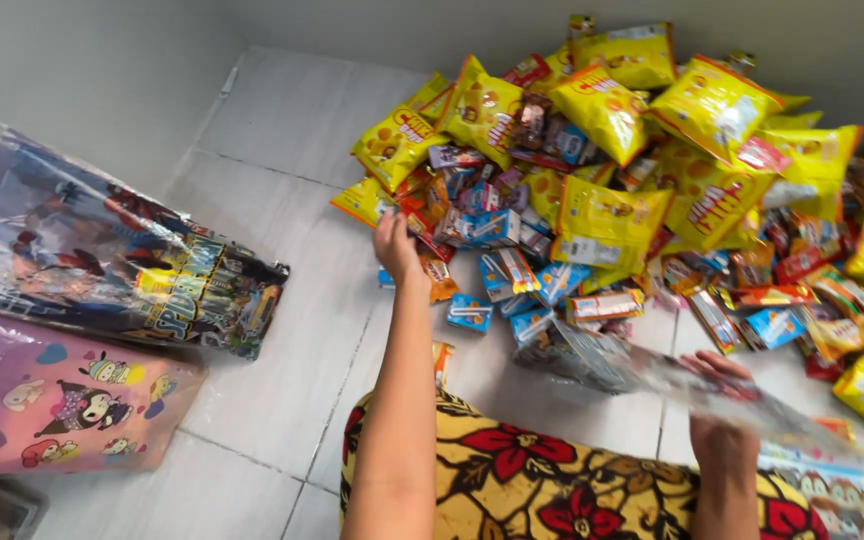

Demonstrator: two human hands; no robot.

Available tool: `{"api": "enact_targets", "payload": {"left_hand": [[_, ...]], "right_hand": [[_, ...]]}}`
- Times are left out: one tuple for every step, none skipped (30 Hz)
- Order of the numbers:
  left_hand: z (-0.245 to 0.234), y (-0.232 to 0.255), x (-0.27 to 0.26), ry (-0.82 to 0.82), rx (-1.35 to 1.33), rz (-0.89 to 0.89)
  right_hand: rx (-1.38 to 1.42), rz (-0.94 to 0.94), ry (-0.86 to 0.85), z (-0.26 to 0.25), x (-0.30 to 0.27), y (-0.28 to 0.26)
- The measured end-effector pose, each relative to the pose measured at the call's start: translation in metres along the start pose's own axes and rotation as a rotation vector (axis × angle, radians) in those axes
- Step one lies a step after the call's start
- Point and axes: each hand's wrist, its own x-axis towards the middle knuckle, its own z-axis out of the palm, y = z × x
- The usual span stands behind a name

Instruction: Packing individual snack packets into larger themed plastic bags for distribution.

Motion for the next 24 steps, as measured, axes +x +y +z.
{"api": "enact_targets", "payload": {"left_hand": [[0.003, 0.037, -0.025, 0.012, -0.007, 0.005], [0.005, 0.073, -0.051, 0.166, 0.046, -0.157], [0.008, 0.109, -0.077, 0.318, 0.095, -0.321], [-0.002, 0.074, -0.038, 0.331, 0.086, -0.32], [-0.012, 0.04, 0.001, 0.361, 0.243, -0.174], [-0.02, 0.005, 0.039, 0.385, 0.401, -0.028], [-0.02, 0.004, 0.044, 0.396, 0.394, -0.028], [-0.019, 0.004, 0.05, 0.293, 0.601, -0.082], [-0.017, 0.004, 0.056, 0.186, 0.805, -0.137], [-0.017, 0.012, 0.055, 0.19, 0.802, -0.136], [-0.017, 0.02, 0.053, 0.12, 0.762, -0.198], [-0.018, 0.026, 0.049, 0.047, 0.723, -0.262], [-0.023, 0.012, 0.069, 0.048, 0.723, -0.264], [-0.028, -0.002, 0.089, 0.022, 0.583, -0.251], [-0.033, -0.017, 0.107, -0.003, 0.442, -0.238], [-0.03, -0.004, 0.093, -0.004, 0.447, -0.238], [-0.027, 0.01, 0.079, 0.059, 0.523, -0.222], [-0.025, 0.022, 0.063, 0.123, 0.596, -0.21], [-0.027, 0.02, 0.062, 0.122, 0.597, -0.214], [-0.025, 0.019, 0.063, 0.191, 0.63, -0.148], [-0.023, 0.018, 0.063, 0.261, 0.661, -0.083], [-0.022, 0.022, 0.06, 0.259, 0.656, -0.083], [-0.022, 0.026, 0.056, 0.272, 0.573, 0.085], [-0.022, 0.03, 0.053, 0.282, 0.49, 0.252]], "right_hand": [[0.001, 0.005, -0.014, -0.08, 0.034, 0.036], [0.057, 0.105, -0.309, -0.149, 0.065, 0.066], [0.113, 0.212, -0.602, -0.204, 0.09, 0.095], [0.112, 0.22, -0.615, -0.203, 0.089, 0.094], [0.113, 0.223, -0.614, -0.203, 0.088, 0.093], [0.113, 0.223, -0.611, -0.203, 0.087, 0.091], [0.113, 0.228, -0.623, -0.201, 0.088, 0.089], [0.114, 0.222, -0.612, -0.197, 0.089, 0.088], [0.115, 0.217, -0.6, -0.195, 0.09, 0.086], [0.117, 0.218, -0.605, -0.191, 0.087, 0.086], [0.12, 0.211, -0.588, -0.188, 0.084, 0.085], [0.121, 0.205, -0.567, -0.188, 0.078, 0.082], [0.119, 0.207, -0.567, -0.181, 0.078, 0.08], [0.121, 0.199, -0.542, -0.175, 0.077, 0.077], [0.122, 0.192, -0.518, -0.17, 0.074, 0.074], [0.124, 0.193, -0.513, -0.138, 0.059, 0.058], [-0.058, 0.114, -0.365, -0.105, 0.042, 0.042], [-0.243, 0.043, -0.214, -0.073, 0.027, 0.022], [-0.246, 0.046, -0.212, -0.053, 0.018, 0.007], [-0.327, 0.028, -0.199, -0.033, 0.015, -0.007], [-0.408, 0.011, -0.185, -0.012, 0.01, -0.021], [-0.41, 0.006, -0.186, -0.014, 0.012, -0.026], [-0.404, 0.04, -0.146, -0.015, 0.013, -0.032], [-0.395, 0.077, -0.102, -0.016, 0.011, -0.037]]}}
